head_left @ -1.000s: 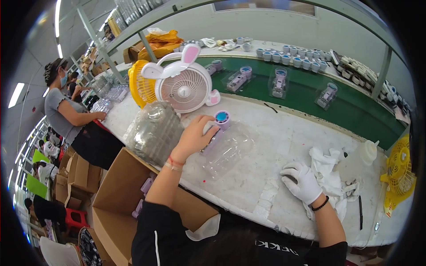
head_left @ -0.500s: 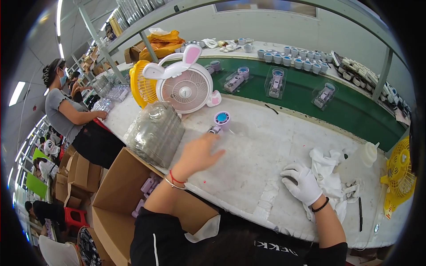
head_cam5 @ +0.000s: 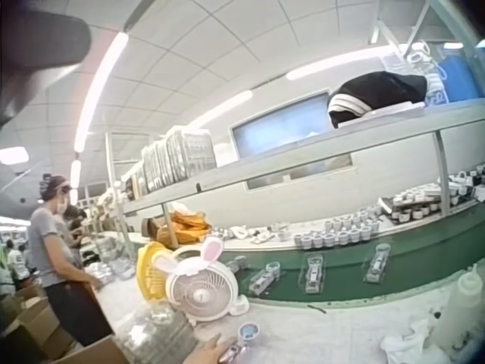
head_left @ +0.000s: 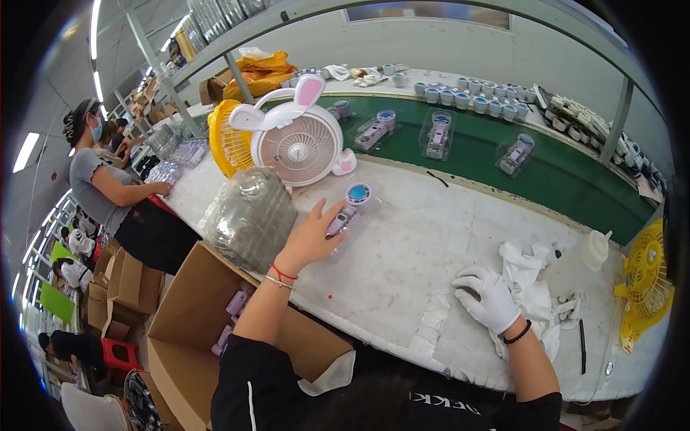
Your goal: Wiping and inspecting small handheld fans with a cloth on a production line.
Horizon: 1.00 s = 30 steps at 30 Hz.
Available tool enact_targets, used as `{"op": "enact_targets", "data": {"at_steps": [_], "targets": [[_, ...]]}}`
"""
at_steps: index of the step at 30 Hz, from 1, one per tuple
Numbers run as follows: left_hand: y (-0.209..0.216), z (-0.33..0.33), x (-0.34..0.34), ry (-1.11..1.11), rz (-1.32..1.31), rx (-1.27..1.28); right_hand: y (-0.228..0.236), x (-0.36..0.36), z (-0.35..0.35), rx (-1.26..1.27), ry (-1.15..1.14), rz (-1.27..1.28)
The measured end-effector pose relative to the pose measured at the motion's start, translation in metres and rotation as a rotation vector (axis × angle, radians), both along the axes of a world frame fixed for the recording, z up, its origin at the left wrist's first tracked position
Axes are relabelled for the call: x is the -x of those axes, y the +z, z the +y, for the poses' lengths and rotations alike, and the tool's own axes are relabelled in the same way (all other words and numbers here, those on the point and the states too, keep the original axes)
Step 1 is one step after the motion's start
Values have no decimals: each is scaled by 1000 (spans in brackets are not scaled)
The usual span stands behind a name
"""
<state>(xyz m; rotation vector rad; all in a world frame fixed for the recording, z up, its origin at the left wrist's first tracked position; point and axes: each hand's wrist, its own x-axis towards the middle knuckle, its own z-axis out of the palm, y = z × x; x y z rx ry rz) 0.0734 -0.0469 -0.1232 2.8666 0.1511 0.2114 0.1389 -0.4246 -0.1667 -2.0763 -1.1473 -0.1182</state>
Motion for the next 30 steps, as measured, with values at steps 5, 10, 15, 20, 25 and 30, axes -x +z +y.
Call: {"op": "enact_targets", "data": {"at_steps": [5,10,15,20,25,30], "targets": [[14,8,9,-213,-265,-39,-3,-2,1,-3,-3,12],[2,14,32,-330,35,-38,3,2,-1,1,14,-3],[-9,9,26,-267,-43,-55,3,3,-1,-19,15,-6],[-20,11,19,-299,-161,-98,-1,1,1,-7,11,-6],[-29,-12,11,-339,-204,-54,2,3,3,19,-23,14],[-26,-44,7,-480,-178,-36,0,2,4,0,-11,36]]}}
